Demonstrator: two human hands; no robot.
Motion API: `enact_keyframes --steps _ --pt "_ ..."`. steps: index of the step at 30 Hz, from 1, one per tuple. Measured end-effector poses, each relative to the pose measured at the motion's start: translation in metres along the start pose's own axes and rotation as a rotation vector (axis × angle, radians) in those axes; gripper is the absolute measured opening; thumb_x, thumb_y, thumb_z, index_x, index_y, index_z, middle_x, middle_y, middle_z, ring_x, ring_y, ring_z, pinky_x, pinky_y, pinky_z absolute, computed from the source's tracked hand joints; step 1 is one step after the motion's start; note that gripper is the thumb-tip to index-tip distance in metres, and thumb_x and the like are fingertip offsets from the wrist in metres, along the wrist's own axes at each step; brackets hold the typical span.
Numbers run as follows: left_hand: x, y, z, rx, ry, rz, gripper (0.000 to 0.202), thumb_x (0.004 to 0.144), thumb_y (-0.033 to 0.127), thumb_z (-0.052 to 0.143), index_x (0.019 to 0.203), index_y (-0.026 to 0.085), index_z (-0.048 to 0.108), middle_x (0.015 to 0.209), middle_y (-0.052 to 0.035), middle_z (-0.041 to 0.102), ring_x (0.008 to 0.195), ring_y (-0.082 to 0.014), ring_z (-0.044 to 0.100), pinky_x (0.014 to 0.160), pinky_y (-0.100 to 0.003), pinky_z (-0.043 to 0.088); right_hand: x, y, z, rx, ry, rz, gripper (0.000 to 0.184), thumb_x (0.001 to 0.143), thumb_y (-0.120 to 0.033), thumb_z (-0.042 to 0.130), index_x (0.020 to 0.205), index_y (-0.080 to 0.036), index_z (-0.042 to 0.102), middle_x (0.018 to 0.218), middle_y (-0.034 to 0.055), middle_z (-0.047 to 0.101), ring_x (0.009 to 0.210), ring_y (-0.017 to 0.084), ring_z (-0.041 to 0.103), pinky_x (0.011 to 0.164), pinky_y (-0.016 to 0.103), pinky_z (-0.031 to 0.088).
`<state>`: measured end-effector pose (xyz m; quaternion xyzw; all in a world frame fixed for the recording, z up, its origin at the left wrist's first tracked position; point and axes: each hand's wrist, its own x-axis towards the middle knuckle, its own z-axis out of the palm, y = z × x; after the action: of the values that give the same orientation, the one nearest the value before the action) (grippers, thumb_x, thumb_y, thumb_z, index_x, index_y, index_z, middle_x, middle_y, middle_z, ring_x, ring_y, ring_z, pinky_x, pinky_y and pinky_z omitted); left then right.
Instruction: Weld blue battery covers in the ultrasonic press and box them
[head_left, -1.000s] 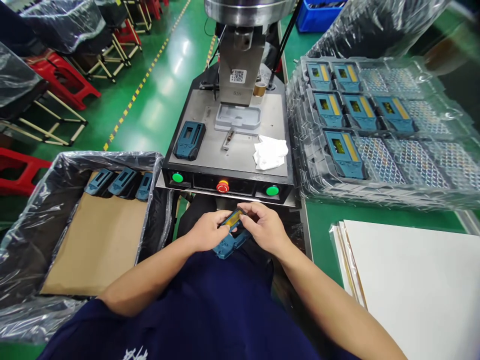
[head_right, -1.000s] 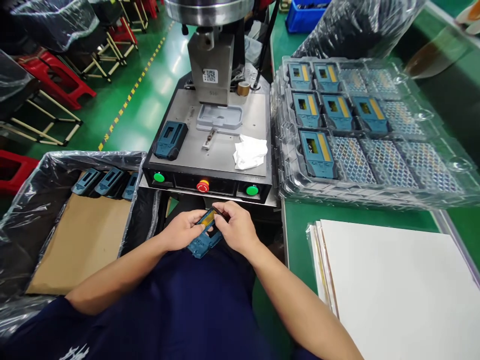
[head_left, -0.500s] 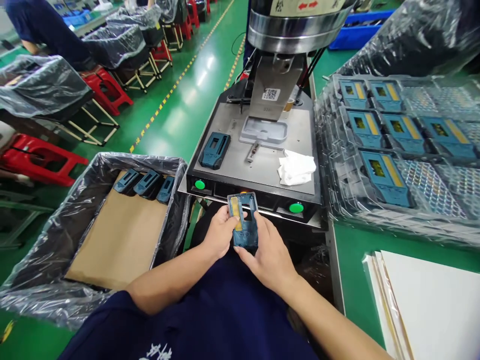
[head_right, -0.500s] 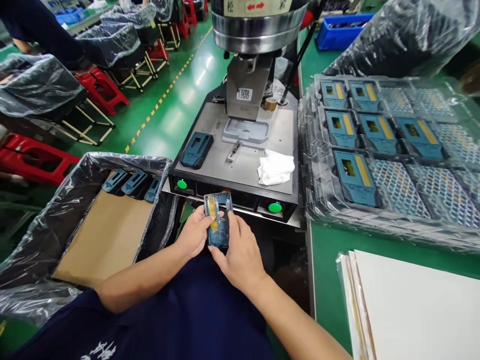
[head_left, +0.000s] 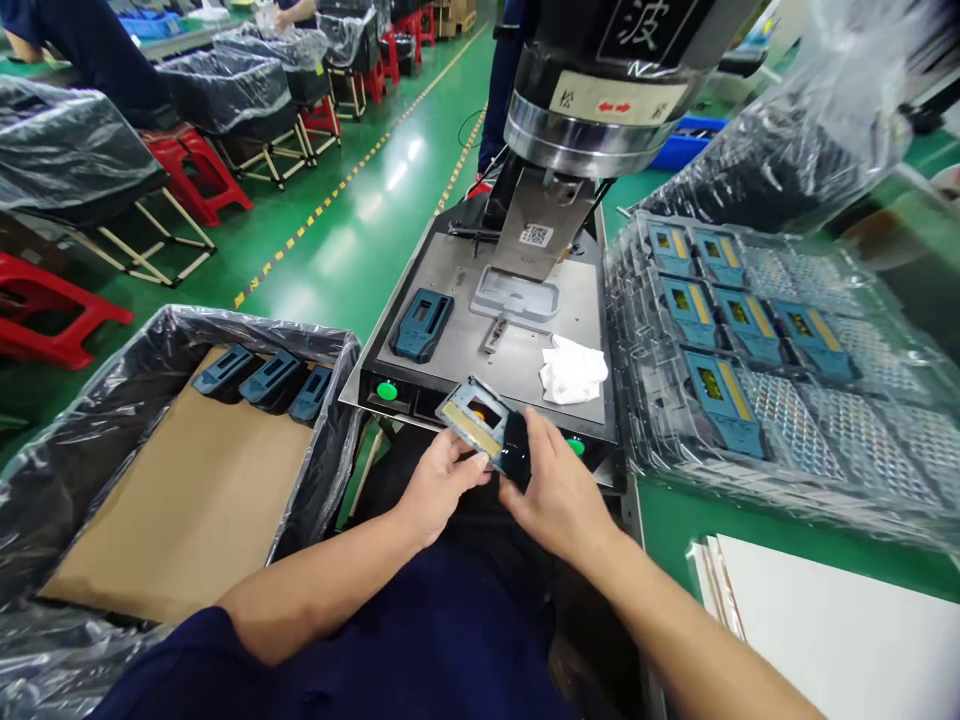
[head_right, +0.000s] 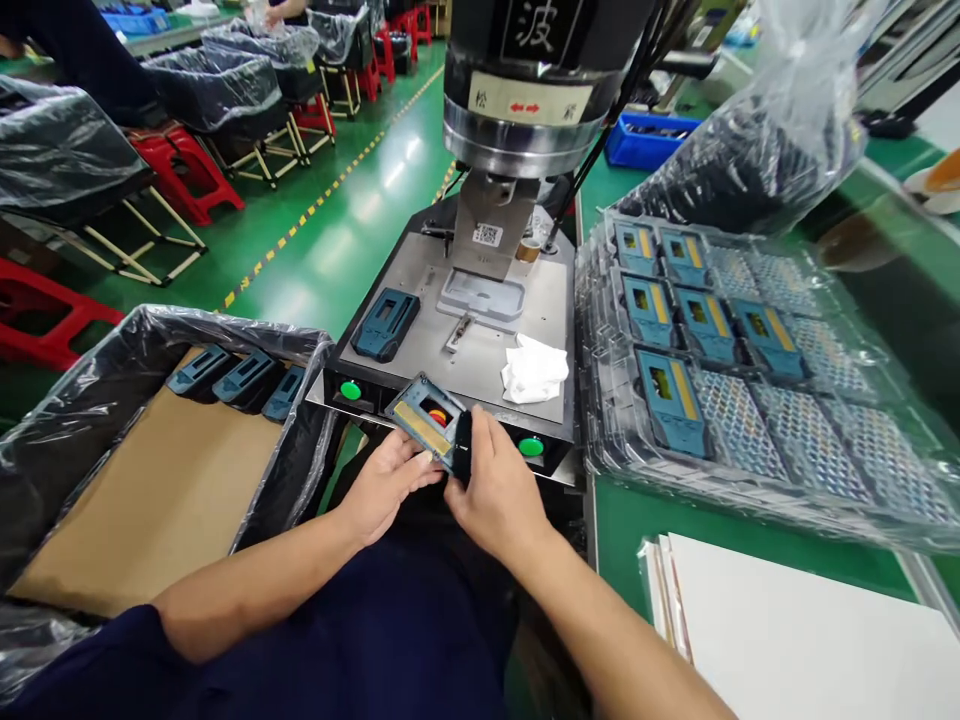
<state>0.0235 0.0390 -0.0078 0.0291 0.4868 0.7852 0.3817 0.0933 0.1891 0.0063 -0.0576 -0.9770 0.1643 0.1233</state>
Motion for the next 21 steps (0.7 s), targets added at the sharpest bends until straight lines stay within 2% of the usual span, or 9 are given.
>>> enact_keyframes --steps 2,5,8,14,17,21 --pt "0.0 0.002 -0.003 0.058 0.037 -0.022 0.05 0.075 0.037 0.072 0.118 0.021 0.053 0.122 -0.0111 0.059 0.096 -0.0215 0.065 0.084 -0.036 0.049 0.028 0.02 -0.018 -0.034 -0.029 0.015 0.084 0.07 -0.027 0.059 0.145 -0.01 0.025 0.138 0.0198 0.044 0.125 0.034 0.046 0.101 0.046 0.044" --pt "0.001 0.002 -0.014 0.101 0.128 -0.043 0.047 0.075 0.042 0.072 0.112 0.019 0.055 0.115 -0.011 0.061 0.085 -0.0197 0.067 0.078 -0.034 0.05 0.076 0.053 -0.042 -0.119 -0.082 0.051 0.081 0.065 -0.027 0.062 0.14 -0.01 0.036 0.136 0.0186 0.048 0.122 0.034 0.049 0.099 0.042 0.045" --pt "0.0 0.002 -0.028 0.129 0.2 -0.048 0.043 0.075 0.042 0.071 0.107 0.018 0.056 0.107 -0.0091 0.064 0.081 -0.0174 0.067 0.074 -0.032 0.049 0.122 0.083 -0.056 -0.196 -0.133 0.069 0.077 0.061 -0.026 0.065 0.134 -0.008 0.045 0.127 0.0187 0.056 0.114 0.033 0.055 0.096 0.039 0.046" --pt "-0.009 0.005 -0.058 0.138 0.361 -0.049 0.044 0.074 0.043 0.071 0.106 0.017 0.056 0.099 -0.0068 0.066 0.076 -0.0147 0.065 0.071 -0.03 0.048 0.193 0.124 -0.055 -0.182 -0.211 0.119 0.069 0.061 -0.024 0.068 0.127 -0.009 0.054 0.114 0.0147 0.064 0.099 0.029 0.062 0.086 0.035 0.048" --pt "-0.013 0.006 -0.07 0.13 0.431 -0.056 0.046 0.071 0.044 0.073 0.104 0.017 0.058 0.098 -0.0067 0.066 0.075 -0.0145 0.064 0.07 -0.029 0.049 0.219 0.136 -0.049 -0.102 -0.227 0.145 0.067 0.059 -0.02 0.07 0.124 -0.011 0.058 0.1 0.0096 0.069 0.088 0.025 0.063 0.079 0.033 0.049" --pt "-0.014 0.004 -0.081 0.14 0.467 -0.063 0.046 0.07 0.045 0.073 0.104 0.017 0.059 0.099 -0.0069 0.066 0.076 -0.0144 0.063 0.071 -0.029 0.049 0.245 0.145 -0.042 -0.008 -0.3 0.217 0.052 0.055 -0.015 0.072 0.107 -0.012 0.068 0.078 0.0027 0.068 0.072 0.02 0.062 0.068 0.029 0.049"
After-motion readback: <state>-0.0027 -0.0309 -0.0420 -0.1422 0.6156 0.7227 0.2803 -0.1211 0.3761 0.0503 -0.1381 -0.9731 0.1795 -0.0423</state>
